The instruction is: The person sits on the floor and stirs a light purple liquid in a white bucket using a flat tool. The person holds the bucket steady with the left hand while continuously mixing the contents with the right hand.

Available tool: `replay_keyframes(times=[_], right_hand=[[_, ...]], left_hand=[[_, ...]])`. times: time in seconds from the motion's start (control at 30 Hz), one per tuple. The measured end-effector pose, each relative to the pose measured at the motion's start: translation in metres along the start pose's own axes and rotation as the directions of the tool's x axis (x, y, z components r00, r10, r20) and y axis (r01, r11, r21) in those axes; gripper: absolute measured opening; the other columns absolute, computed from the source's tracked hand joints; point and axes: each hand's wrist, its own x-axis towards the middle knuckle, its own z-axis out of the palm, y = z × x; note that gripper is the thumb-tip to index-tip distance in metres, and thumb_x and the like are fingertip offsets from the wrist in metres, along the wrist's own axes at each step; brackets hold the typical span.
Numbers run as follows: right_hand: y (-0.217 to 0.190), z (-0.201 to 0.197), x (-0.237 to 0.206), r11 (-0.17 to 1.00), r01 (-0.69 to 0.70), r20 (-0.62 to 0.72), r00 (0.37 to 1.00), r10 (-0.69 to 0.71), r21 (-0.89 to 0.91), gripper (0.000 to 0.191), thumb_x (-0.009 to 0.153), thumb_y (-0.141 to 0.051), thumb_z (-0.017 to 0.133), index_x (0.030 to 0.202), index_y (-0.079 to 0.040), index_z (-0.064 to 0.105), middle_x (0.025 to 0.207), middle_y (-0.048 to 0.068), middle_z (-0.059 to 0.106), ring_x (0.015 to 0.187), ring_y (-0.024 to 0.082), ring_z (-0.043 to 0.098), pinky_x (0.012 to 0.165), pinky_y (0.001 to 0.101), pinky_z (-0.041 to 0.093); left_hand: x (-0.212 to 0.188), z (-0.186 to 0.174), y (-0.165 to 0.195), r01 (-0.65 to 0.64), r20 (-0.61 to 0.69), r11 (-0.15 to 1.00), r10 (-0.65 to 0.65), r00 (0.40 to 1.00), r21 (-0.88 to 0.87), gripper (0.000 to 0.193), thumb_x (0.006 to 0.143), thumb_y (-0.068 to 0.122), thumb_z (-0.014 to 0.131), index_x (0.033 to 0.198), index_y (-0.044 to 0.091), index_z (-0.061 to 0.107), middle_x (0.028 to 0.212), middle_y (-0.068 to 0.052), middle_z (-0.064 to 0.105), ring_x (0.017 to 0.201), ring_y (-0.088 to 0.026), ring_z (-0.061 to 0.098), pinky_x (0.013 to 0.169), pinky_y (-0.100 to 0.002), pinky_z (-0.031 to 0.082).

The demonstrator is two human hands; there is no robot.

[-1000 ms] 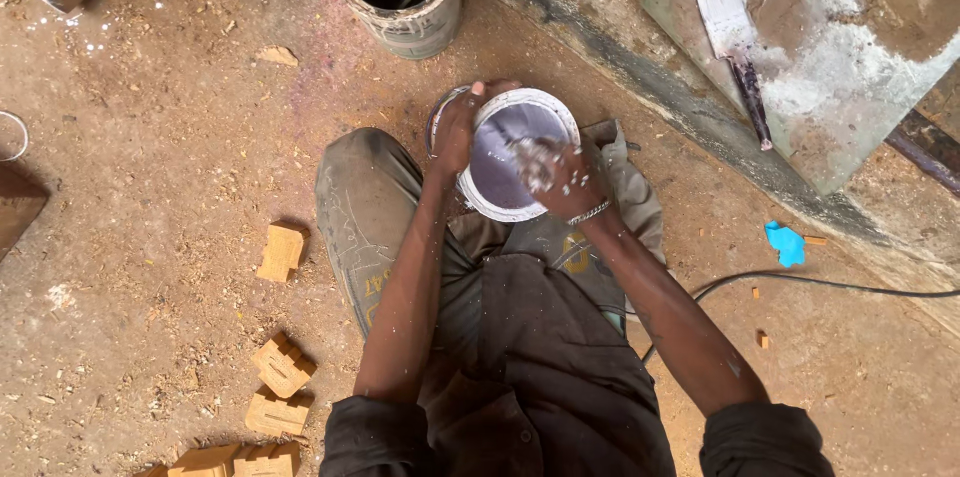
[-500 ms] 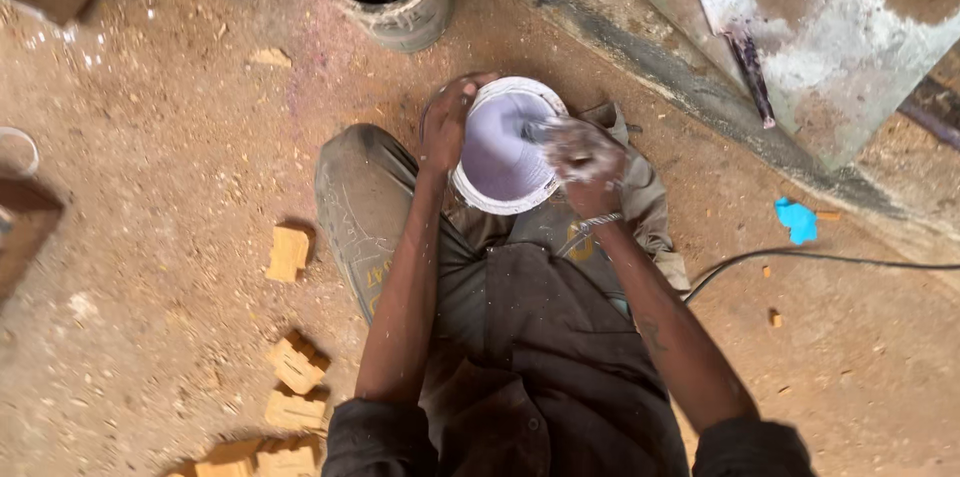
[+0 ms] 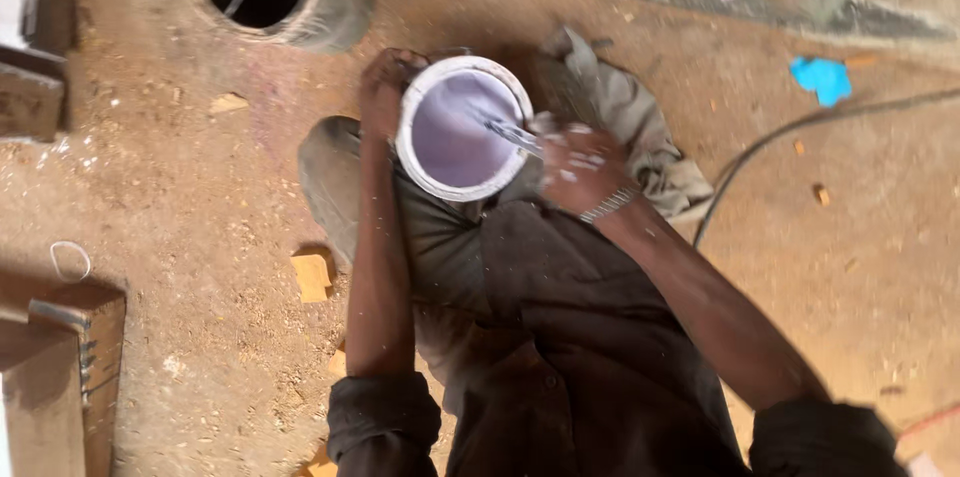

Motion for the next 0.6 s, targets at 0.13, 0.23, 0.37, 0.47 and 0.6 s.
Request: replay_keyframes(times=[0.13, 0.23, 0.37, 0.47, 0.6], right_hand=[[0.008, 0.011, 0.023, 0.947, -0.116, 0.266, 0.963, 0.033, 0.3, 0.043, 0.094, -0.023, 0.06, 0.133, -0.005, 0.06, 0.088, 0.013, 0.073, 0.071, 0.024, 0.071, 0.061, 0.0421, 0.056], [-0.001, 0.02, 0.026, 0.701, -0.317, 0.408, 0.912, 0.04, 0.639, 0.04, 0.096, -0.025, 0.058, 0.132, -0.007, 0.055, 0.086, 0.011, 0.07, 0.063, 0.021, 0.068, 0.052, 0.0386, 0.053], [-0.018, 0.028, 0.013, -0.038, -0.548, 0.549, 0.835, 0.034, 0.836, 0.028, 0.101, -0.021, 0.053, 0.127, -0.01, 0.055, 0.077, 0.006, 0.063, 0.049, 0.01, 0.052, 0.034, 0.026, 0.04], [-0.029, 0.034, 0.017, -0.188, -0.52, 0.543, 0.833, 0.105, 0.833, 0.019, 0.102, -0.019, 0.056, 0.114, -0.006, 0.062, 0.075, 0.006, 0.062, 0.049, 0.005, 0.054, 0.031, 0.0232, 0.031], [-0.034, 0.043, 0.035, -0.317, -0.449, 0.5, 0.861, 0.096, 0.835, 0.016, 0.099, -0.016, 0.057, 0.1, -0.002, 0.063, 0.066, 0.01, 0.063, 0.037, 0.008, 0.043, 0.027, 0.0253, 0.025]], left_hand=[[-0.01, 0.023, 0.003, -0.008, -0.004, 0.984, 0.009, 1.0, 0.178, 0.025, 0.106, 0.015, 0.052, 0.102, -0.002, 0.069, 0.096, -0.007, 0.071, 0.088, -0.015, 0.063, 0.084, -0.029, 0.052], [-0.021, 0.03, 0.013, 0.049, -0.03, 0.987, -0.045, 0.999, 0.155, 0.032, 0.106, 0.024, 0.054, 0.106, -0.003, 0.07, 0.098, -0.009, 0.072, 0.091, -0.017, 0.065, 0.086, -0.03, 0.053], [-0.033, 0.031, 0.017, 0.141, 0.009, 0.982, -0.143, 0.99, 0.129, 0.048, 0.103, 0.039, 0.05, 0.127, 0.001, 0.064, 0.111, -0.011, 0.076, 0.104, -0.02, 0.071, 0.096, -0.031, 0.055], [-0.035, 0.032, 0.015, 0.199, 0.1, 0.975, -0.189, 0.977, -0.095, 0.065, 0.107, 0.044, 0.051, 0.127, -0.015, 0.068, 0.136, -0.01, 0.069, 0.124, -0.025, 0.068, 0.112, -0.037, 0.052], [-0.03, 0.027, 0.011, 0.33, 0.081, 0.922, -0.321, 0.944, -0.202, 0.072, 0.103, 0.052, 0.042, 0.122, -0.012, 0.068, 0.111, -0.023, 0.075, 0.101, -0.031, 0.072, 0.098, -0.042, 0.057]])
